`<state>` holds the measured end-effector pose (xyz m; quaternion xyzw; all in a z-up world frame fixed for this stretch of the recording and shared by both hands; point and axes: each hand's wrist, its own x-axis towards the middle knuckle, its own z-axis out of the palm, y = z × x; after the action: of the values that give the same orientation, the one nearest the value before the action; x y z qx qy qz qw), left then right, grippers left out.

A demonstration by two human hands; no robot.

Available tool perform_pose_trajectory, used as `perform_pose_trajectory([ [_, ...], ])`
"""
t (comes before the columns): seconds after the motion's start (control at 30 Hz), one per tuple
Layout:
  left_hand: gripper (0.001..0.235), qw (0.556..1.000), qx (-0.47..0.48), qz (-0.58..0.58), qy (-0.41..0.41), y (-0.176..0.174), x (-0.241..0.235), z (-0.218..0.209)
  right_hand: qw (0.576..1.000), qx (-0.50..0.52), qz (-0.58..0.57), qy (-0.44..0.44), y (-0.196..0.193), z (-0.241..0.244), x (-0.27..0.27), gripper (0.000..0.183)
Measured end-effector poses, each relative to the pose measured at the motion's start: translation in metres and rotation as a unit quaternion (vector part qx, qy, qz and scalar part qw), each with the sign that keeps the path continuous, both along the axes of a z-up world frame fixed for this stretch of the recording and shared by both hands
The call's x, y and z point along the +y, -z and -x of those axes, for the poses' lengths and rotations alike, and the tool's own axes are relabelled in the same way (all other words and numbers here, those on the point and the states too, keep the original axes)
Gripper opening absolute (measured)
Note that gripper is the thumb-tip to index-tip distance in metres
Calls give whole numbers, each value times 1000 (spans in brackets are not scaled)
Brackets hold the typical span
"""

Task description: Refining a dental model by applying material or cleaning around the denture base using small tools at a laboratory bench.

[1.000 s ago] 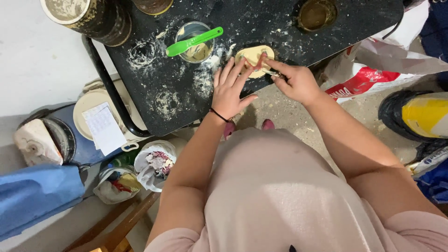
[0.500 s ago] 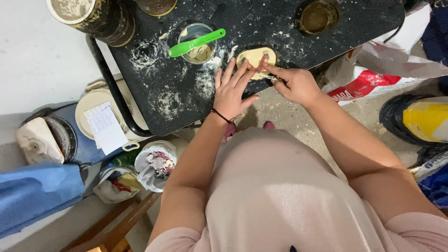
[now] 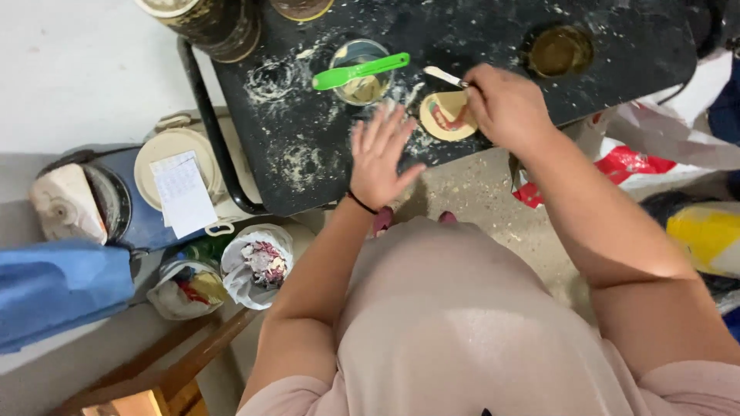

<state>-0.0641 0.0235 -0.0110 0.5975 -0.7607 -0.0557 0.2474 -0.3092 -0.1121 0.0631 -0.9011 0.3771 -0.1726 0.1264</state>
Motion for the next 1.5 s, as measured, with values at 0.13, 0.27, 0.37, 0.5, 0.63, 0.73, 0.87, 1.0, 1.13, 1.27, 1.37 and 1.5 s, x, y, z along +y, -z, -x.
perform_pose_trajectory([
  [0.13, 91, 992, 36, 28, -118, -21, -26, -47, 971, 6, 216, -100, 0, -58, -36, 13],
  [0.27, 105, 988, -99, -14, -115, -43, -64, -74, 919, 151, 347, -115, -8, -106, -48, 29],
  [0.37, 131, 982, -154, -75, -81, -48, -85, -79, 902, 298, 289, -119, -20, -135, -46, 20],
  [0.5, 131, 986, -147, -17, -75, -32, -93, -82, 861, 483, 116, -106, -57, -157, -27, 30],
  [0.63, 133, 986, -147, 5, -76, -24, -92, -84, 899, 411, 120, -88, -47, -143, -16, 6],
  [0.73, 137, 986, -147, 21, -77, -22, -93, -86, 900, 433, -11, -55, -43, -138, -9, 23],
  [0.87, 138, 990, -129, 7, -63, -24, -89, -88, 970, 237, 38, -45, -10, -117, -10, 13],
  [1.0, 154, 984, -155, 3, -84, -34, -71, -86, 991, 85, -103, -15, -47, -92, 3, 23],
  [1.13, 150, 987, -121, 51, -95, -24, -38, -71, 992, -58, -109, -20, -44, -17, 17, 18],
  [1.27, 84, 994, 49, 97, -16, 14, -3, -37, 977, -166, -133, 32, -5, 53, 43, 16],
  [1.37, 74, 987, 151, 54, 16, 40, 16, -14, 964, -206, -150, 74, 32, 76, 63, 10],
  [1.5, 51, 976, 204, 39, 59, 55, 28, -3, 966, -231, -99, 60, 66, 76, 73, 13],
])
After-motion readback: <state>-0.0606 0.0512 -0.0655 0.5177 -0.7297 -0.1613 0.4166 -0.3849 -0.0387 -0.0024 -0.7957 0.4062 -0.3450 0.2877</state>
